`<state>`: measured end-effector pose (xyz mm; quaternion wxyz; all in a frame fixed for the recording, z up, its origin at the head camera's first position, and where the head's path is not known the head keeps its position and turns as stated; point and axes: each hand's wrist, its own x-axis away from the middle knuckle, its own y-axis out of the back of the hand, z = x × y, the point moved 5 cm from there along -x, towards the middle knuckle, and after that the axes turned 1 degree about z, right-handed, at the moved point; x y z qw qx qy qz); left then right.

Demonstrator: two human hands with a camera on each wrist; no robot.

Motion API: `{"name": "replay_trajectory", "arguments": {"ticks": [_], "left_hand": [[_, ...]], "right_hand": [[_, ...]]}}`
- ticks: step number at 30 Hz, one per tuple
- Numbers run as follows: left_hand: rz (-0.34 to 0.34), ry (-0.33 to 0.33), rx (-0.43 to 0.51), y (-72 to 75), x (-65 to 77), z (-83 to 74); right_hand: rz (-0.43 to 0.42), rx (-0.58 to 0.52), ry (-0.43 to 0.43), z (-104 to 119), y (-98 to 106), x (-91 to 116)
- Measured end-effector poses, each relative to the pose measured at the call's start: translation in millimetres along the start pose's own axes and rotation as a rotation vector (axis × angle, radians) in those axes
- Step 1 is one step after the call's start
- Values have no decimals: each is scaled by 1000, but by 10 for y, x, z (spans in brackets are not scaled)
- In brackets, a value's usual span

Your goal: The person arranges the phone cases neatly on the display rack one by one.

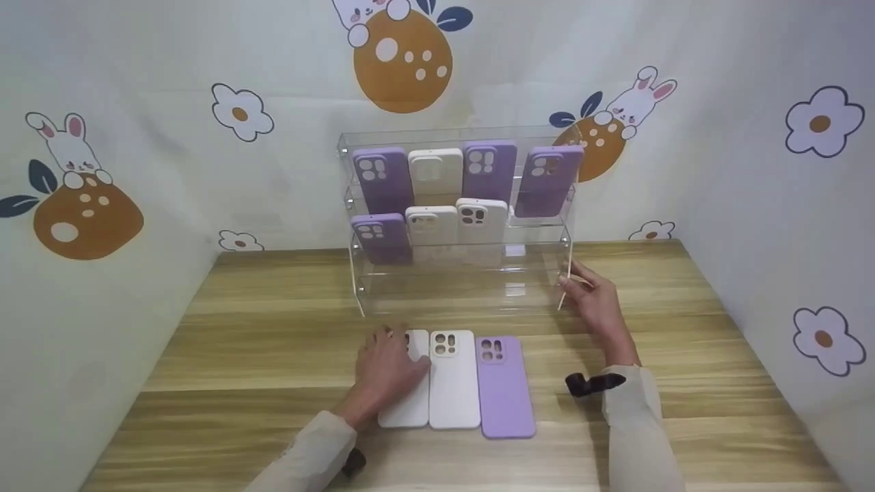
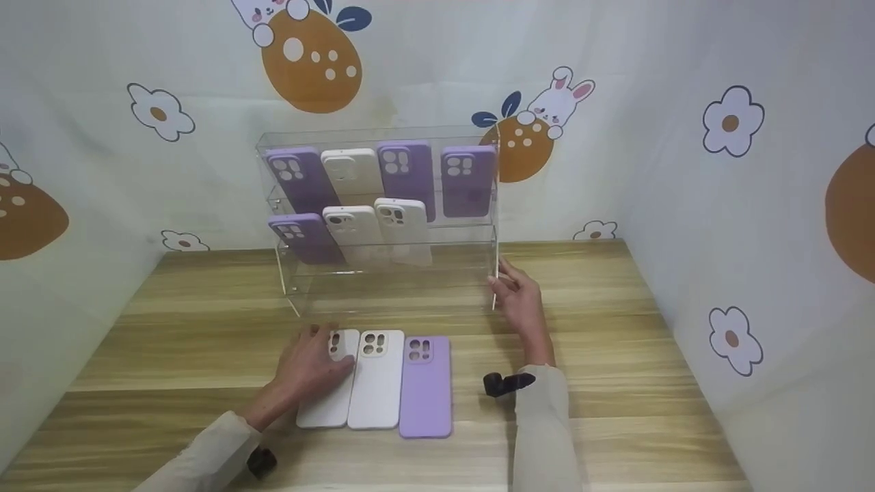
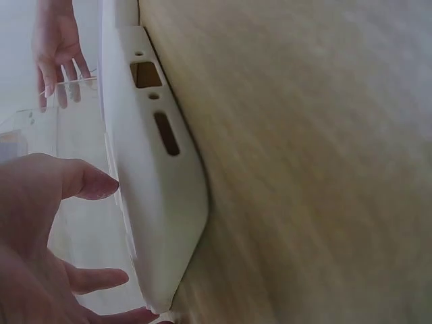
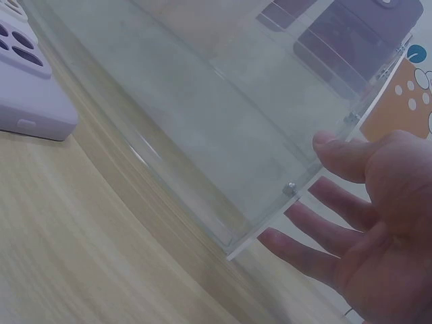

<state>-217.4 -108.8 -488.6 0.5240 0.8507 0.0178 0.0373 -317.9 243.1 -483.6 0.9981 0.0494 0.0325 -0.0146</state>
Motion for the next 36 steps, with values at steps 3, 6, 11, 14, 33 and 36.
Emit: {"name": "replay_trajectory", "arguments": {"ticks": [3, 6, 11, 14, 33, 36], "left_hand": [[9, 7, -5, 2, -2, 10], [29, 20, -4, 2, -5, 25], [62, 42, -2, 0, -1, 43], [75, 34, -17, 1, 1, 37], [72, 2, -137, 34, -3, -50], [63, -12, -145, 41, -19, -71]], "right_hand": [[4, -15, -6, 4, -8, 9], [5, -29, -11, 5, -14, 14], [3, -25, -8, 2, -14, 9], [-1, -16, -4, 0, -7, 2], [-7, 0, -4, -7, -2, -12], [-4, 2, -2, -9, 2, -11]]}}
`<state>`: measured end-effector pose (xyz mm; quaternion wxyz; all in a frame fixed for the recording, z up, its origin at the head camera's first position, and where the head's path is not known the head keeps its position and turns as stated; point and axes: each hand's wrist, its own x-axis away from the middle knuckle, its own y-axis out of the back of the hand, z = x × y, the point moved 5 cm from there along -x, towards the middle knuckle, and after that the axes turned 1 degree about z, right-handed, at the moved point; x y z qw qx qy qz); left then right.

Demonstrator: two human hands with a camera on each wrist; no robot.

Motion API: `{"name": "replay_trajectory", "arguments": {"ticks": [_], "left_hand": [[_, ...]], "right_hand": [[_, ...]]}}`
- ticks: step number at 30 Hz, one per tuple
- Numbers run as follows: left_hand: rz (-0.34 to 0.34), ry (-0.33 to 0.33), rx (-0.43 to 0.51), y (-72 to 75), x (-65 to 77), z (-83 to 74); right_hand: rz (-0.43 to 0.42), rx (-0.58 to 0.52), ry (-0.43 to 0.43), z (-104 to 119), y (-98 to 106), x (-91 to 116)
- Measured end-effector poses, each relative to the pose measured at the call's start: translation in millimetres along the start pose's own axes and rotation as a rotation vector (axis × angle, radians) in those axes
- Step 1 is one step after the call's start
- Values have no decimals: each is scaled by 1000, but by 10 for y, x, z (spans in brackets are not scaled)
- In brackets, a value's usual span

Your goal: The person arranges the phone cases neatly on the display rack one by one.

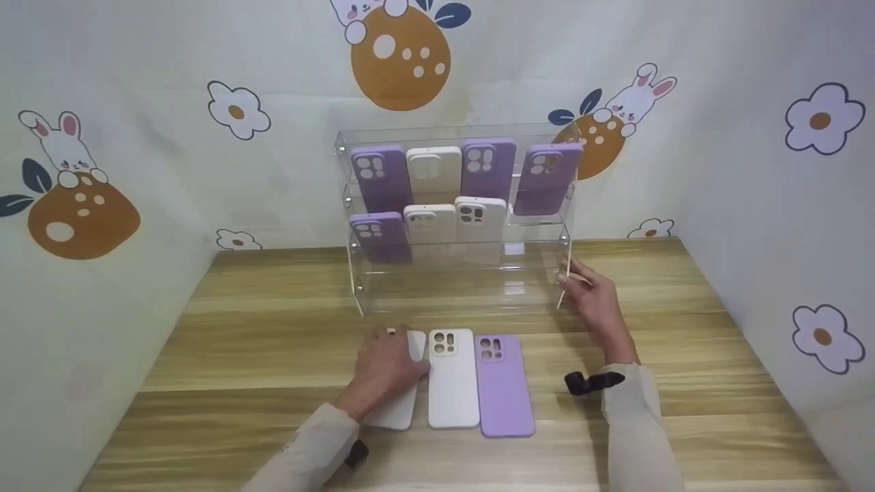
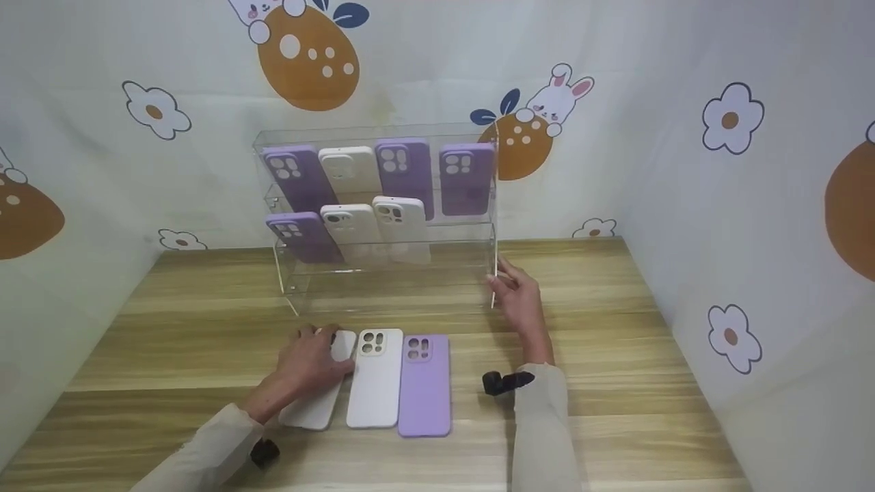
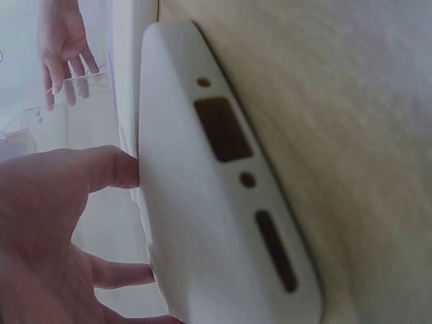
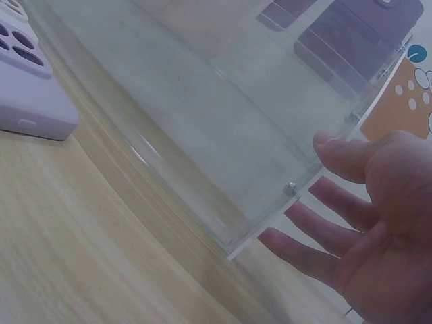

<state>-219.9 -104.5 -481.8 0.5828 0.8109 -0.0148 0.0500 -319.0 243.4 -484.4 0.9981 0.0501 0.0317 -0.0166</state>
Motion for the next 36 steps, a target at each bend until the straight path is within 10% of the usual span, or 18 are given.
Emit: {"name": "replay_trajectory", "arguments": {"ticks": [19, 36], "left_hand": [[-187, -286, 68, 493, -109, -860], [-566, -392, 120, 1454, -199, -1954]], "right_hand": [[-4, 28, 20, 24, 7, 14], [-15, 46, 12, 17, 0, 7]]}}
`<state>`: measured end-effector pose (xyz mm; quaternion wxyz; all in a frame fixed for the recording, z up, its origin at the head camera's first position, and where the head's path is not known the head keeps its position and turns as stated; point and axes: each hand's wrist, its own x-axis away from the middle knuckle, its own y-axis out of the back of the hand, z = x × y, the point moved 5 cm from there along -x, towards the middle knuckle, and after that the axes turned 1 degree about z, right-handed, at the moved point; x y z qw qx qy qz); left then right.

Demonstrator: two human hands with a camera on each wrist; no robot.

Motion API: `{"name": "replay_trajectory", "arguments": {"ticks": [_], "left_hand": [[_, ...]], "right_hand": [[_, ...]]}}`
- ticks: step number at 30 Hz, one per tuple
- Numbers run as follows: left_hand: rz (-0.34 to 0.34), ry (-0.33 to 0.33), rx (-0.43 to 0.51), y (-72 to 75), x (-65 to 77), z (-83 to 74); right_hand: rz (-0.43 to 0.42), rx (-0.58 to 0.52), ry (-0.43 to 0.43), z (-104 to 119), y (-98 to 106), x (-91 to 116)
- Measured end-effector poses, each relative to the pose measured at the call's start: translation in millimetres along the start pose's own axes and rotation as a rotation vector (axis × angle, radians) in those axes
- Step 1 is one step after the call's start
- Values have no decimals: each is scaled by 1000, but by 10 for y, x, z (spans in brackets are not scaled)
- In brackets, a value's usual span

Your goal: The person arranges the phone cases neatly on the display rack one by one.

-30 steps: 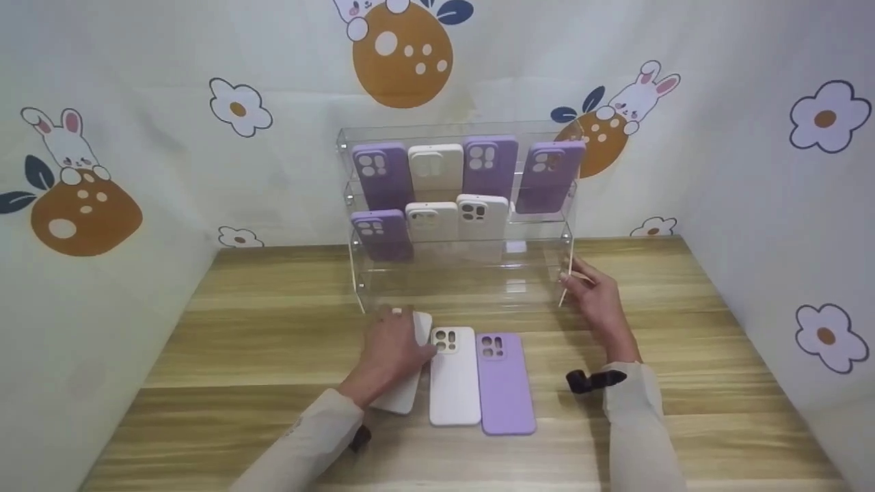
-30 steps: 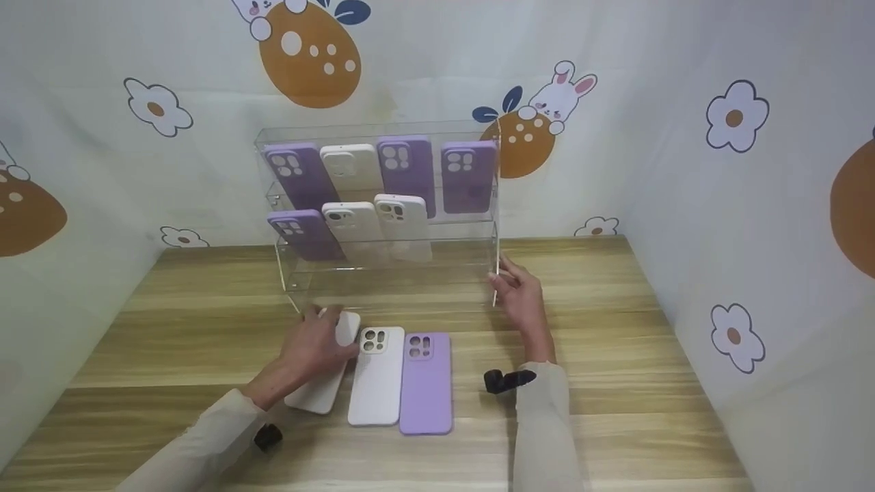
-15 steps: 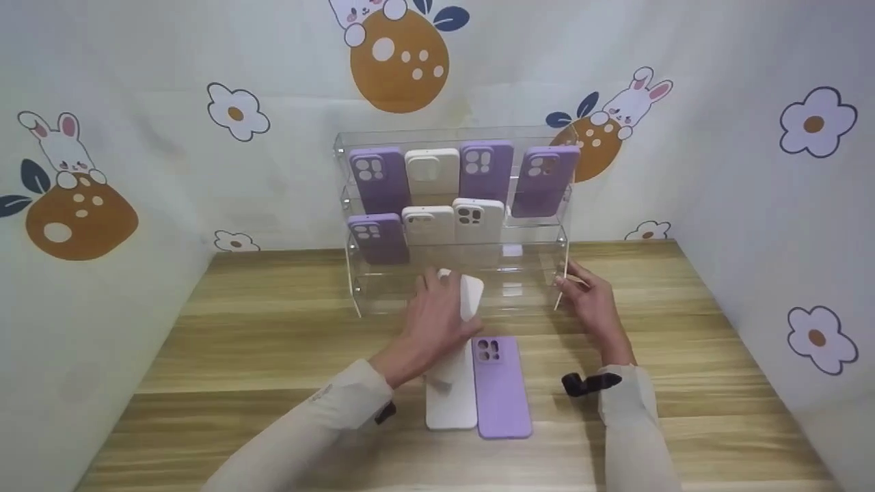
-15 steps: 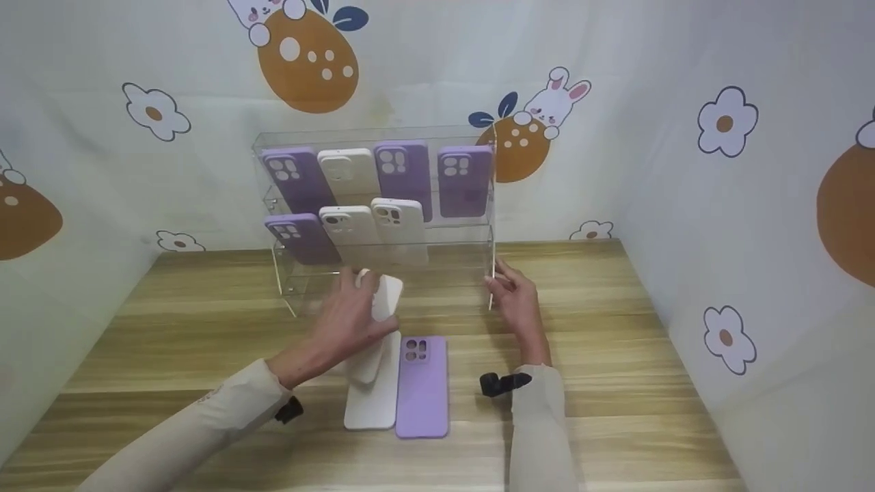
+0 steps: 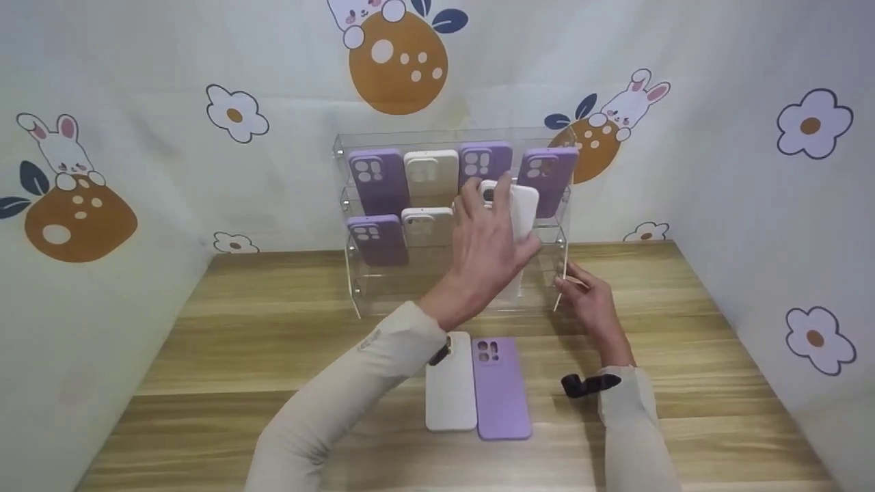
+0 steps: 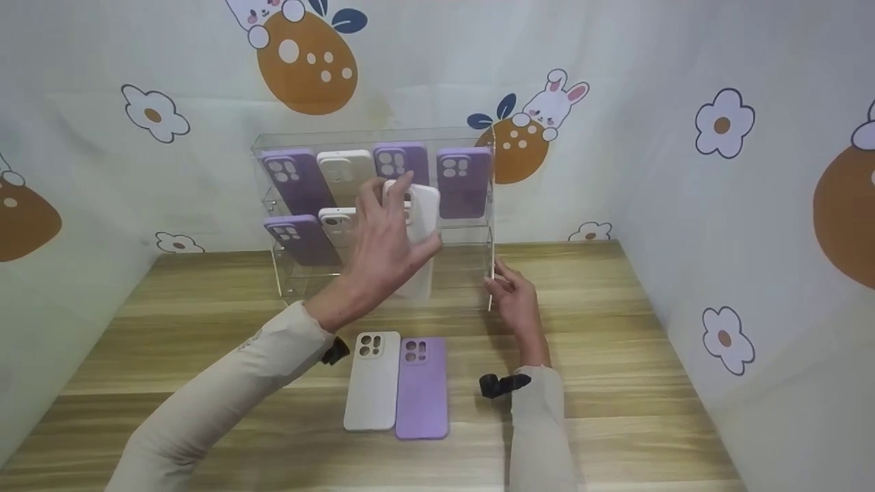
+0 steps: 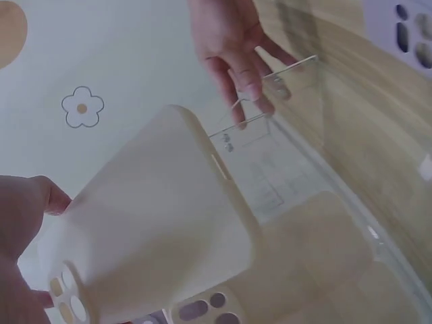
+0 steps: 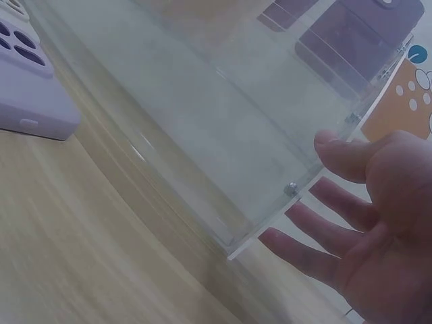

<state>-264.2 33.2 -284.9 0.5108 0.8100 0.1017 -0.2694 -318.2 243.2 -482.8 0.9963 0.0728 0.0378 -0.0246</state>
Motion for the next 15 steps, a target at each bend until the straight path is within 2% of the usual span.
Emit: {"name": "replay_trajectory", "arguments": {"ticks": [7, 11, 15], "left_hand": [[-133, -56, -92, -22, -171, -297], [-154, -12, -84, -63, -342, -386], [-178, 48, -74, -115, -508, -408]], "right_hand": [[2, 4, 1, 3, 7, 5], [-2, 5, -3, 14, 9, 6], [0, -8, -37, 6, 6, 13]]}}
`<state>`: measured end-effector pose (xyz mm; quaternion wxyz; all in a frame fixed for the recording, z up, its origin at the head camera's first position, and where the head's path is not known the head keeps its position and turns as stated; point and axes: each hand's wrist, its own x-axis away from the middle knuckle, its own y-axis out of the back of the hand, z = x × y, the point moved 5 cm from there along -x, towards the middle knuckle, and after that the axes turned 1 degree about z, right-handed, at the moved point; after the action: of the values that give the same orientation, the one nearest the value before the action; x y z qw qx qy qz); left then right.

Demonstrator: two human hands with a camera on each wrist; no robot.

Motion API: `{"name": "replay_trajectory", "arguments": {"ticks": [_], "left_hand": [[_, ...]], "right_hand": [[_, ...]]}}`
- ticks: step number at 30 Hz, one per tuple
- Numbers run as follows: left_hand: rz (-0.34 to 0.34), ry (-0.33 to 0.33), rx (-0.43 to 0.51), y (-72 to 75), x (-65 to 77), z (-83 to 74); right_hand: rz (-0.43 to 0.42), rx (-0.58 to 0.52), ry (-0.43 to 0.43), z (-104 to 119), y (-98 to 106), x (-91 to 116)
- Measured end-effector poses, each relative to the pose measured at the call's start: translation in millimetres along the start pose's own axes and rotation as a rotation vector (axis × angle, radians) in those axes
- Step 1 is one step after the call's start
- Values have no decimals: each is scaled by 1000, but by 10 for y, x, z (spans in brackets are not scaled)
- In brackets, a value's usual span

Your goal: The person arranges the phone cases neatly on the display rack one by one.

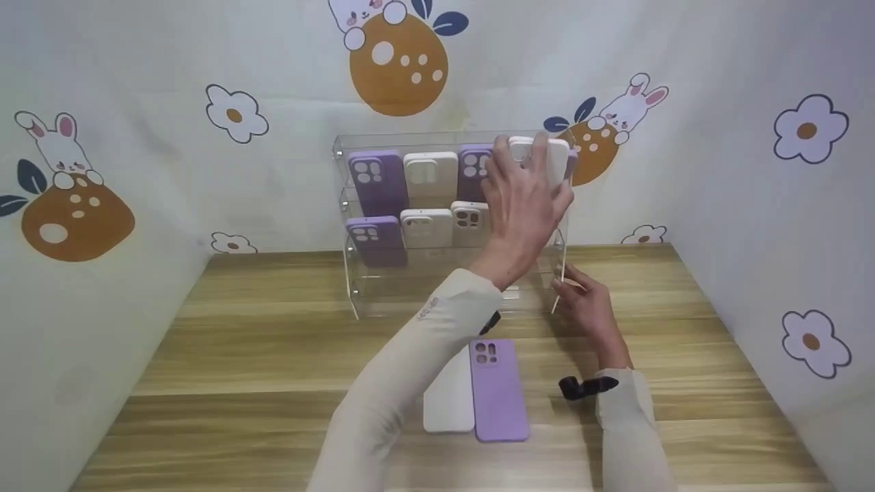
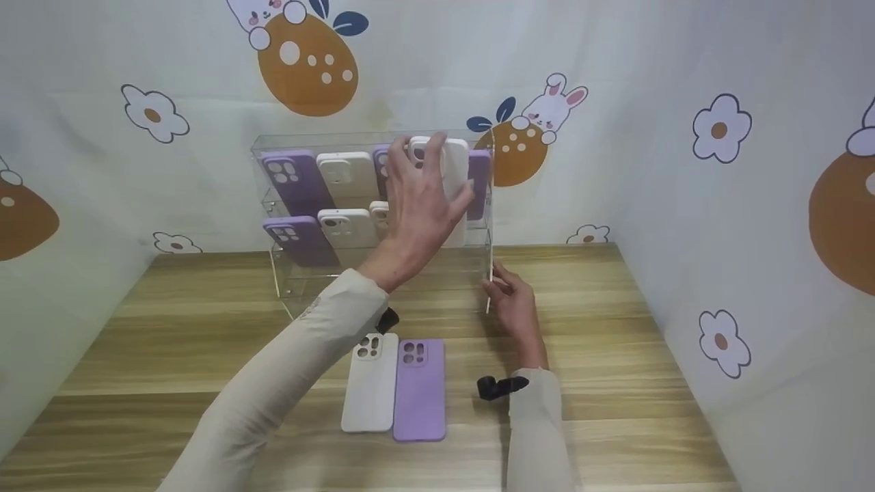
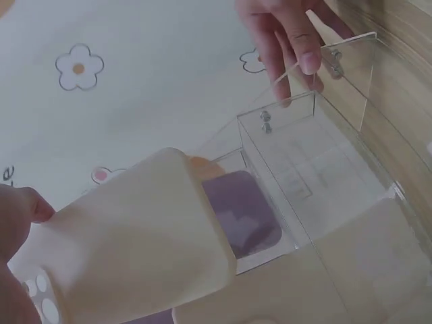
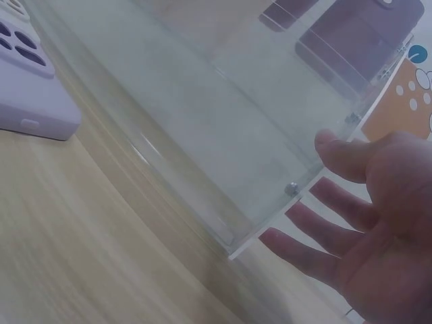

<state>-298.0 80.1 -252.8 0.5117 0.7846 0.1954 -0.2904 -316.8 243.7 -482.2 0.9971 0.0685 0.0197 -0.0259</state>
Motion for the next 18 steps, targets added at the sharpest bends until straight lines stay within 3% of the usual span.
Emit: {"name": "replay_trajectory", "arguments": {"ticks": [3, 10, 18], "left_hand": [[-25, 22, 13, -63, -30, -13], [-66, 14, 2, -300, 54, -50], [-58, 52, -3, -517, 67, -37]], "right_hand": [[1, -12, -13, -17, -12, 2], [6, -1, 11, -19, -13, 9], [4, -16, 33, -11, 9, 1]]}}
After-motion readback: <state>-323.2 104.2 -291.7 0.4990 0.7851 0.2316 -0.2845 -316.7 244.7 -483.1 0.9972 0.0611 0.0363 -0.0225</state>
